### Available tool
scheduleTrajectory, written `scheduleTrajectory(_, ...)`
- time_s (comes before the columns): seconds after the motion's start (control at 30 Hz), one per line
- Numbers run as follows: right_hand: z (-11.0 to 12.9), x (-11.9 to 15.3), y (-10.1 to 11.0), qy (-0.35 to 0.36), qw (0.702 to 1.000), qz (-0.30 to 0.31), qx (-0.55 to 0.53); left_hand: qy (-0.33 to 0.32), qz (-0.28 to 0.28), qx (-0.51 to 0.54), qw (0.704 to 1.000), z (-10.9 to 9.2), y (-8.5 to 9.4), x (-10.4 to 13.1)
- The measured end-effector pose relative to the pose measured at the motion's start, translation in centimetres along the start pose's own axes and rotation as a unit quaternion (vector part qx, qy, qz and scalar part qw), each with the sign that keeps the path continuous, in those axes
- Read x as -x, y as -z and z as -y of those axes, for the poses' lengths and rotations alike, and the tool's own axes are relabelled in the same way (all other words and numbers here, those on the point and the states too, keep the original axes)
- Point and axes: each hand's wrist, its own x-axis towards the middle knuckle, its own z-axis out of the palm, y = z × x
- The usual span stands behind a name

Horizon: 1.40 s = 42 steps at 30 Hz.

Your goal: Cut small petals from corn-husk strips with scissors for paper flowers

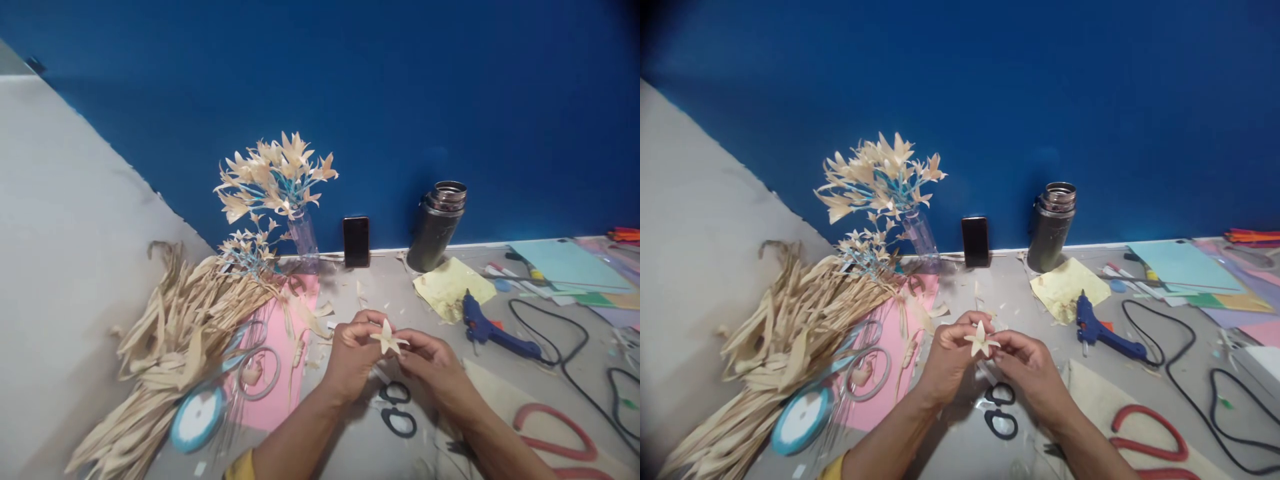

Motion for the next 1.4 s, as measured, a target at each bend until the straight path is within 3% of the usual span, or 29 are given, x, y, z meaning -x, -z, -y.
scheduleTrajectory(0.2, -0.3, 0.2, -0.2, -0.010, 0.995, 0.025, -0.097, 0.040, 0.061, -0.010, 0.997, 0.1, -0.2, 0.4)
scheduleTrajectory(0.5, -0.7, -0.4, 0.3, -0.014, 0.998, 0.023, -0.050, 0.006, 0.135, -0.096, 0.986, -1.0, -0.4, 0.7)
scheduleTrajectory(0.6, -0.8, -0.5, 0.3, 0.024, 0.999, 0.003, -0.025, 0.000, 0.111, -0.106, 0.988, -0.8, -0.4, 0.8)
scheduleTrajectory(0.77, -0.4, -0.5, 0.3, 0.074, 0.994, -0.042, 0.068, 0.046, 0.028, -0.024, 0.998, 0.3, -0.7, 1.0)
scheduleTrajectory(0.93, 0.0, -0.2, 0.0, 0.120, 0.985, -0.040, 0.117, 0.074, 0.005, 0.020, 0.997, 0.2, -0.8, 1.0)
scheduleTrajectory(1.17, -0.3, -0.2, 0.0, 0.101, 0.988, -0.020, 0.112, -0.033, 0.040, -0.100, 0.994, -0.5, -0.3, 0.7)
scheduleTrajectory(1.4, -0.7, -0.2, 0.4, 0.042, 0.996, 0.025, 0.070, -0.100, 0.113, -0.226, 0.962, -2.0, 0.0, 0.9)
